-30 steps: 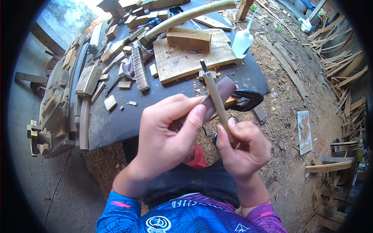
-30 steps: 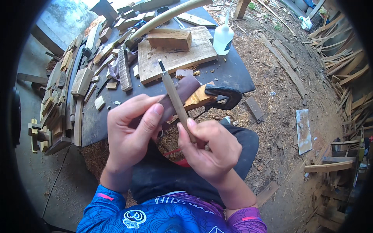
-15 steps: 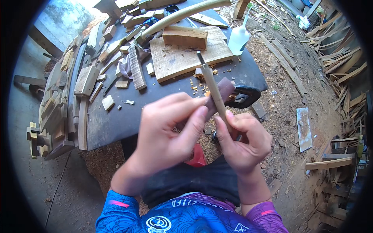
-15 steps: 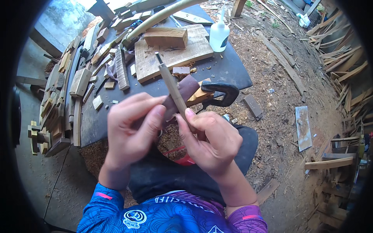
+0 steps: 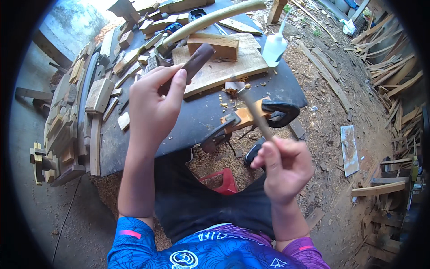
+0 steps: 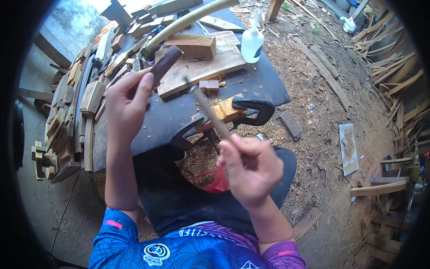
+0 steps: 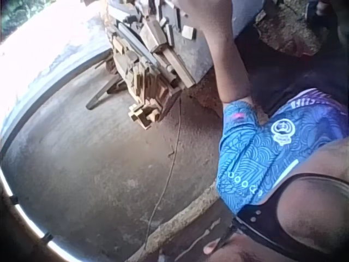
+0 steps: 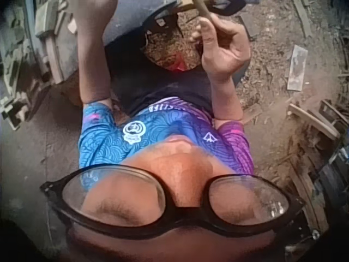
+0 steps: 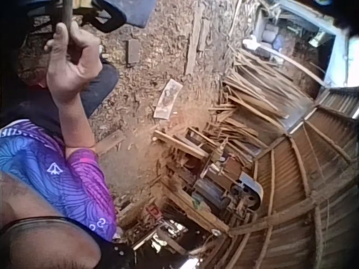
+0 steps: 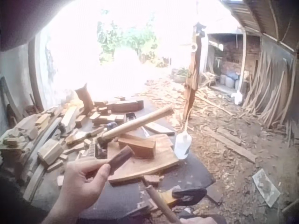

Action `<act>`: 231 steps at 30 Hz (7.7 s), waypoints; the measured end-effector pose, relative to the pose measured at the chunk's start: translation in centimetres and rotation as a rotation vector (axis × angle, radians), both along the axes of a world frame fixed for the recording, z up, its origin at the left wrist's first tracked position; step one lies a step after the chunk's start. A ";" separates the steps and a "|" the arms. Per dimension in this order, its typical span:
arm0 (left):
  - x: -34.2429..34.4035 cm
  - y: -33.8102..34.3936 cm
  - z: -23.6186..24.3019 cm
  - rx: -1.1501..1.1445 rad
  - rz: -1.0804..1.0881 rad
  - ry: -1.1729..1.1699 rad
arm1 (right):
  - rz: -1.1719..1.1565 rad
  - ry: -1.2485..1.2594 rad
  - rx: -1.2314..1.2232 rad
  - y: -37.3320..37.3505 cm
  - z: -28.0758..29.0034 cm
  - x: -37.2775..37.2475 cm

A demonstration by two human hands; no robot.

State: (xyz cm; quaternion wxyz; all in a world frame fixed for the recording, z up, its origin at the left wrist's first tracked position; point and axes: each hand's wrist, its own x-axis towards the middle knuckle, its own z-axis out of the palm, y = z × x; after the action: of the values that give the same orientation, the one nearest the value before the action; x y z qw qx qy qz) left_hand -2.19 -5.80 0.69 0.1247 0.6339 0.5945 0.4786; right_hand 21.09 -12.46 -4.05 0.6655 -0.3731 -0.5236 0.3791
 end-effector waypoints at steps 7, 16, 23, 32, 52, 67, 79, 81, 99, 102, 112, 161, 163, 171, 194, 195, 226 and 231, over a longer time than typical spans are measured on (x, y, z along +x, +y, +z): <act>-0.6 3.5 -5.1 0.113 0.118 0.468 | 0.252 0.412 -0.277 1.2 0.9 0.3; 3.5 -1.8 -0.3 0.009 -0.441 -0.099 | 0.309 0.463 -0.297 0.8 1.2 -0.3; 5.2 -4.4 0.2 -0.347 -0.560 -0.554 | 0.365 0.438 -0.307 -0.4 1.8 -0.9; 4.9 -5.1 0.3 -0.329 -0.584 -0.512 | 0.366 0.405 -0.222 -1.0 1.4 -1.0; 2.9 -11.1 0.0 -0.156 -0.587 -0.609 | 0.886 0.439 -0.298 -3.8 -0.4 -0.3; 4.0 -11.6 -0.3 -0.274 -0.568 -0.461 | 0.742 0.109 -0.116 -4.2 -1.4 0.1; 4.5 -11.1 -1.0 -0.332 -0.531 -0.364 | 0.591 0.069 -0.132 -4.2 -2.5 0.0; 4.5 -10.9 -1.0 -0.346 -0.543 -0.391 | 0.621 0.059 -0.147 -4.3 -2.4 0.3; 4.5 -10.1 -1.3 -0.339 -0.581 -0.335 | 0.543 -0.045 -0.149 -4.2 -4.6 2.2; 3.2 -8.8 -1.4 -0.134 -0.460 -0.184 | 0.373 0.073 -0.241 -4.7 -5.0 2.8; 2.1 3.2 -0.7 0.060 -0.366 0.484 | -0.210 -0.589 -0.294 -4.2 -13.8 12.5; 4.9 1.3 0.4 -0.314 -0.545 0.102 | -0.353 -0.512 -0.491 -4.0 -20.7 16.4; 5.0 1.2 0.5 -0.335 -0.533 0.122 | -0.354 -0.505 -0.500 -4.0 -20.8 16.4; 4.6 2.5 0.4 -0.496 -0.492 0.091 | -0.346 -0.494 -0.509 -4.0 -20.9 16.7; 0.7 7.7 0.2 -0.895 -0.712 -0.122 | -0.339 -0.540 -0.502 -4.0 -22.0 17.3; 0.7 7.9 0.3 -0.895 -0.736 -0.028 | -0.340 -0.537 -0.505 -4.0 -22.1 17.3; 2.5 6.9 1.0 -0.764 -0.614 -0.053 | -0.318 -0.528 -0.498 -4.0 -22.9 17.7; 2.3 7.3 0.7 -0.819 -0.765 -0.054 | -0.324 -0.532 -0.513 -4.1 -23.0 17.8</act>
State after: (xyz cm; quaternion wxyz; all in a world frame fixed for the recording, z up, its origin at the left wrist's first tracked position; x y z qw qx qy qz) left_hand 0.10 1.47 1.44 0.5405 0.6918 0.4563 0.1453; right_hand 38.86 -16.58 -27.01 0.4433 -0.6899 -0.5003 0.2778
